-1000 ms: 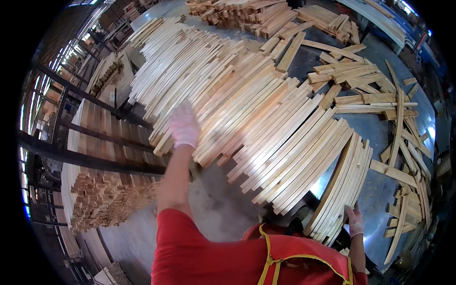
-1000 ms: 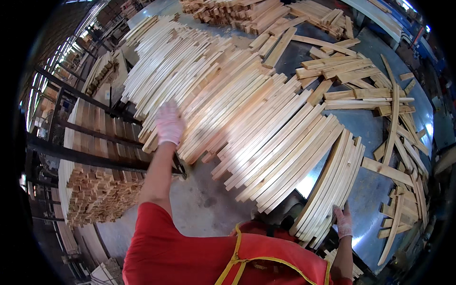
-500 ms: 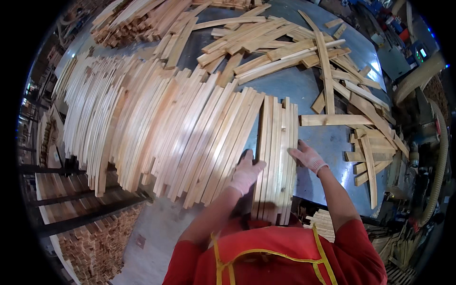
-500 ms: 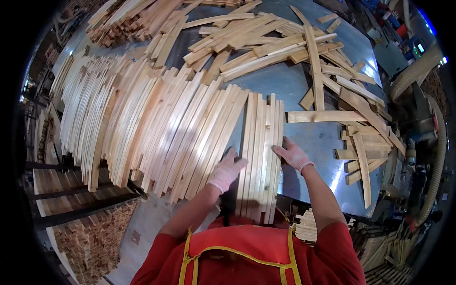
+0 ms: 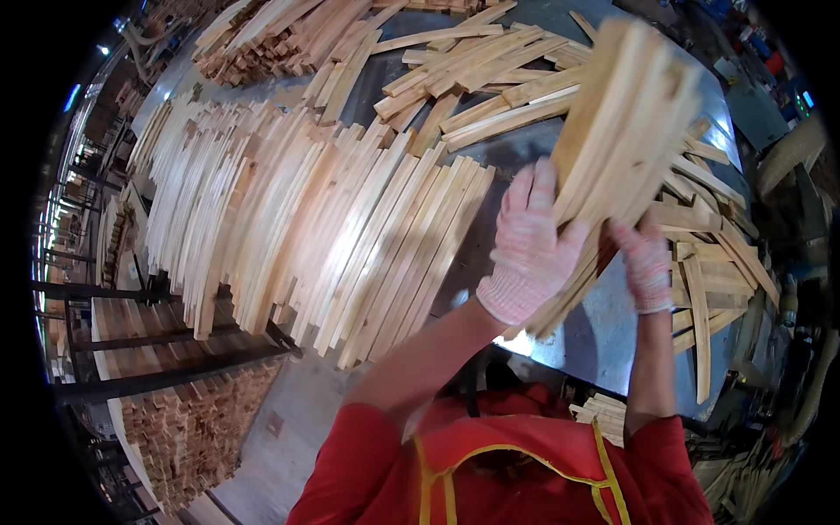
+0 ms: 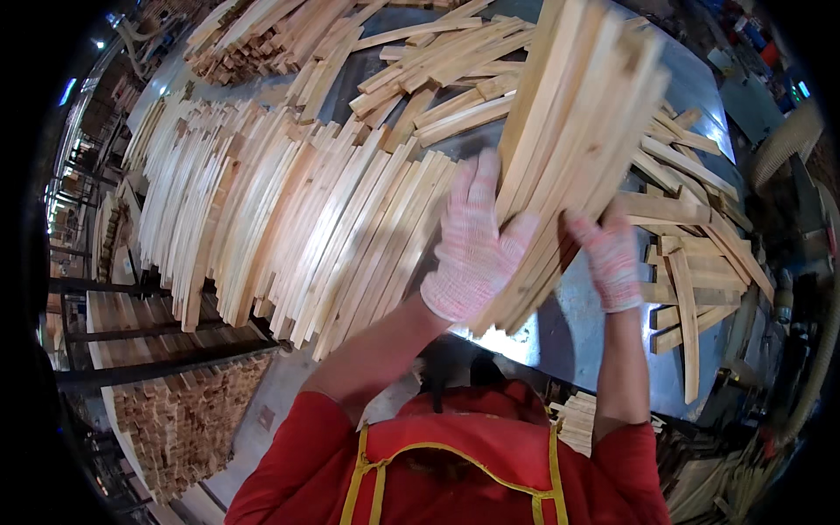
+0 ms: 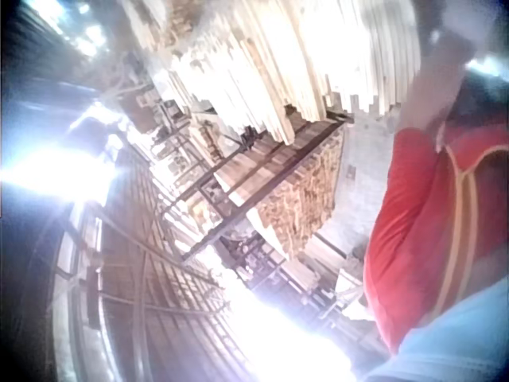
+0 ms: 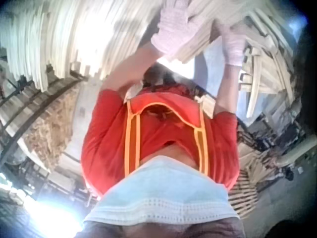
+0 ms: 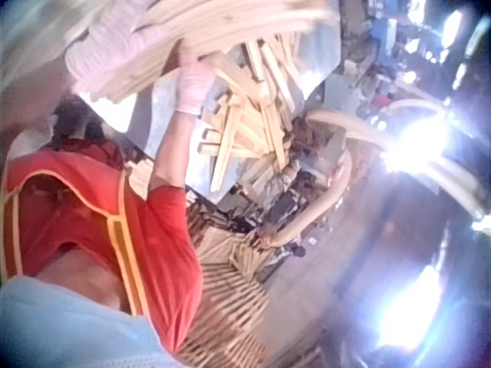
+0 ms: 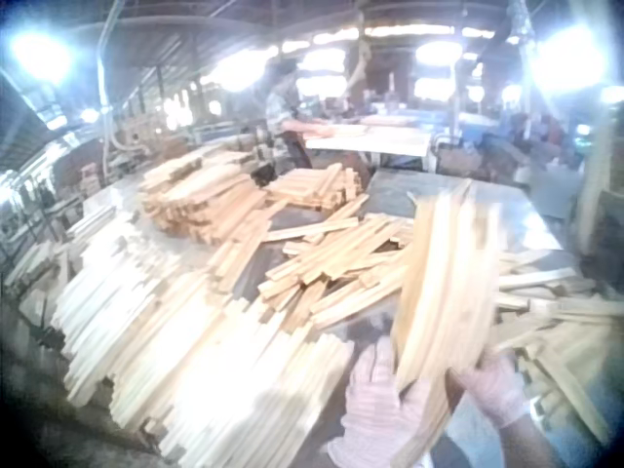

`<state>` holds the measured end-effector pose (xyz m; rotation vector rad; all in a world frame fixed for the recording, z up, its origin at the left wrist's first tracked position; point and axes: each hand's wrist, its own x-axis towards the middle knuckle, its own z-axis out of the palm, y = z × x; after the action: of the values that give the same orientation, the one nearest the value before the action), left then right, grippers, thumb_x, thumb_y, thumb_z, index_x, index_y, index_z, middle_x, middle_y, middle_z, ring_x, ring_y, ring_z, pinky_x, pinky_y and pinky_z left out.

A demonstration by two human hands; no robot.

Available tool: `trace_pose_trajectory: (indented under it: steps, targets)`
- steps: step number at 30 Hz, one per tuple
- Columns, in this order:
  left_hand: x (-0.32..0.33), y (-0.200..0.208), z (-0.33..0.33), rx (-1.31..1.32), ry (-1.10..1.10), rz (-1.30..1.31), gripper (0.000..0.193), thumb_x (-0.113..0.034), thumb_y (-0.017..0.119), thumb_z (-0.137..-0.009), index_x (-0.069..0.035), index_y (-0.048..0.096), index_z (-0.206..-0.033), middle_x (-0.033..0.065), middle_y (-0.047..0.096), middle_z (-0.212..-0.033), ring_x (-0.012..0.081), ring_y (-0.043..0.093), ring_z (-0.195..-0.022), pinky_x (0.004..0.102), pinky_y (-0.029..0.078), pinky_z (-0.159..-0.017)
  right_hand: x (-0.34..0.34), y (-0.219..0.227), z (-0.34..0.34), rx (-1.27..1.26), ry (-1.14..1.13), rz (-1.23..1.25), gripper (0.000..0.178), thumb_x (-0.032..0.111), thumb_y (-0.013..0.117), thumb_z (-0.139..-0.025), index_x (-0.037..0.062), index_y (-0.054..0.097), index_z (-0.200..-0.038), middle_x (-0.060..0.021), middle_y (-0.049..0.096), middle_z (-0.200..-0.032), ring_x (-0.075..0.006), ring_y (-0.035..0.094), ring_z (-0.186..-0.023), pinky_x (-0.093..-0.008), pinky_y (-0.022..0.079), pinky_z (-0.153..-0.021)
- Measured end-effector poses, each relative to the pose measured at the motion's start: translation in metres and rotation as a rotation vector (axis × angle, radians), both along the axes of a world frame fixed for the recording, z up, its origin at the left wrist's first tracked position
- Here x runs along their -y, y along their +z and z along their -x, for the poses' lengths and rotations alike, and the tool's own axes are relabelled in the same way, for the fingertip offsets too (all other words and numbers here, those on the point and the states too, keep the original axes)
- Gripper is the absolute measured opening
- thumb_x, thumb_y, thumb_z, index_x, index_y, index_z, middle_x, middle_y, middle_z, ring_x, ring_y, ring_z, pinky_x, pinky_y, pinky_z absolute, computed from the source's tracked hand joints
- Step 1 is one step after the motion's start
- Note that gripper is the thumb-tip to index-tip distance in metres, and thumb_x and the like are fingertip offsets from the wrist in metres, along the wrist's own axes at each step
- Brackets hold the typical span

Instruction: The person picks up individual wooden planks from a large pile on a metal table and stacks them neatly. They repeatedly gather planks, align them, and place them into a growing stack, occasionally moving the stack to a nearby rack.

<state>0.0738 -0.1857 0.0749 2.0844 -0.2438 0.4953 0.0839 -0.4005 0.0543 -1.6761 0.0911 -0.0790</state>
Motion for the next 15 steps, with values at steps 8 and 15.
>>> trace_pose_trajectory:
  steps: [8,15]
  targets:
    - [-0.055,-0.026,0.036,0.322,-0.187,-0.022,0.089,-0.014,0.076,-0.086,0.005,0.034,-0.163,0.0272,0.047,-0.157,0.0468,0.051,-0.140,0.0502,0.043,-0.116,-0.004,0.007,0.070,0.029,0.127,0.630,0.063,0.017,0.079,-0.089,0.0008,0.054,-0.145,-0.0193,0.064,-0.139,-0.0332,0.059,-0.130,-0.0414,0.045,-0.115]
    - [-0.143,-0.169,0.100,-0.343,-0.391,0.761,0.072,-0.013,0.054,-0.097,0.001,0.032,-0.164,0.0202,0.044,-0.164,0.0391,0.044,-0.150,0.0495,0.037,-0.124,-0.077,-0.182,0.145,-0.007,0.380,1.158,0.061,0.014,0.075,-0.088,0.0027,0.053,-0.143,-0.0211,0.064,-0.134,-0.0408,0.059,-0.127,-0.0441,0.045,-0.115]
